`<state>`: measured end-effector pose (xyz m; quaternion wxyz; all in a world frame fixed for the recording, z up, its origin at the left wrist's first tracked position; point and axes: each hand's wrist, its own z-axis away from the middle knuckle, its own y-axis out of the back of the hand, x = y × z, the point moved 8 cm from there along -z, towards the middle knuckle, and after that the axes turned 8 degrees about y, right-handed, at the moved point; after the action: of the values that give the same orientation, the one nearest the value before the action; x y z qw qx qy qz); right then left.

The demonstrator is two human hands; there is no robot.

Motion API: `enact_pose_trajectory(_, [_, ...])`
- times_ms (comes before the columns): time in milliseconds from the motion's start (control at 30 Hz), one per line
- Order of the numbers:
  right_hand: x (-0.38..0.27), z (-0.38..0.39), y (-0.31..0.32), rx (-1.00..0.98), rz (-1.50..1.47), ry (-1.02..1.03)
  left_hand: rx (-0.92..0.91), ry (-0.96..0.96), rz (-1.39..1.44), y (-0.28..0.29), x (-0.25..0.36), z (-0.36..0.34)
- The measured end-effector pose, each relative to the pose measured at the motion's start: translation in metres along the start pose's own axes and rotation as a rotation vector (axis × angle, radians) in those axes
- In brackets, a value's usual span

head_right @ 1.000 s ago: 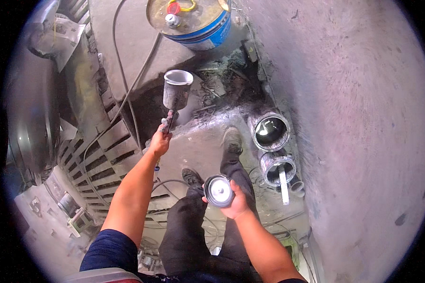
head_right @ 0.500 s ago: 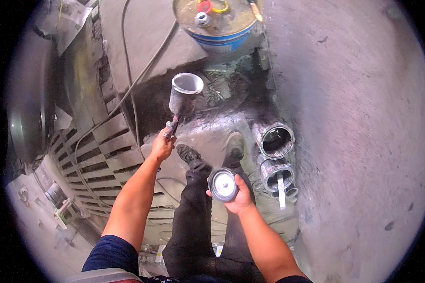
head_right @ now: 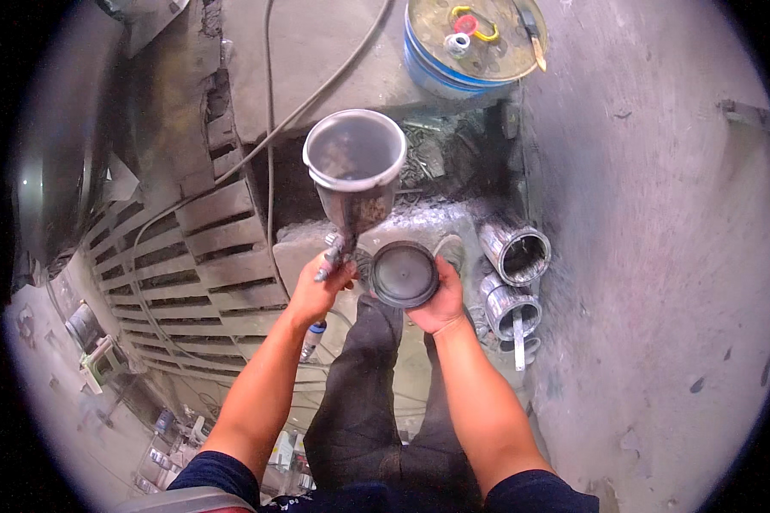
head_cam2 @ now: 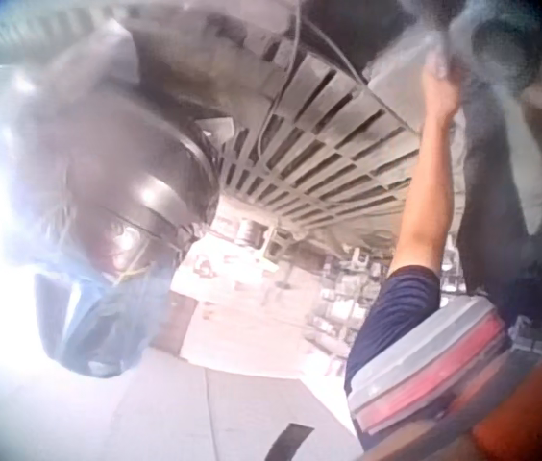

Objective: The person walks through a workshop carrying a spray gun and a paint can. They pour a liquid from a plastic bottle into the spray gun's cup, then open a paint bucket and use a brush to scoop paint into the cup, mixing it with the liquid.

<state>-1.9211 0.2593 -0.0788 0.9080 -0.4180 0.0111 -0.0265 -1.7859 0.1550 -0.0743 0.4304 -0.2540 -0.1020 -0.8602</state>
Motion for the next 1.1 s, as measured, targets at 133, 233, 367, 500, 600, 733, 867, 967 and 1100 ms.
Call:
enact_pose_trajectory(133, [0.005,-0.011,-0.024,-0.083,0.004,-0.046,0.017,-0.06,-0.054,-0.003,0.021,0.023])
enact_pose_trajectory(233, [0.001,-0.019,-0.019,-0.075,0.001,-0.075,-0.002,-0.095,0.039,-0.013,0.036,0.026])
enact_pose_trajectory(367, [-0.013,-0.032,-0.009,0.025,0.15,-0.144,0.161,-0.179,-0.031,-0.014,0.023,0.018])
enact_pose_trajectory(500, [-0.087,-0.053,0.035,0.251,0.538,-0.123,0.239,-0.211,-0.039,-0.021,0.027,0.015])
enact_pose_trajectory(600, [-0.191,-0.08,0.004,0.374,0.765,0.131,0.306,-0.232,-0.151,-0.018,0.029,0.011])
enact_pose_trajectory(733, [-0.341,-0.127,-0.07,0.353,1.567,0.778,0.405,-0.2,-0.225,-0.014,0.018,-0.003])
enact_pose_trajectory(867, [-0.393,-0.175,-0.139,0.241,2.238,1.199,0.503,-0.23,-0.268,-0.009,0.001,-0.017])
enact_pose_trajectory(967, [-0.396,-0.21,-0.148,0.226,2.529,1.131,0.556,-0.214,-0.284,-0.007,-0.006,-0.019])
enact_pose_trajectory(1100, [-0.415,-0.239,-0.149,0.33,2.627,0.936,0.603,-0.21,-0.344,-0.005,-0.017,-0.023])
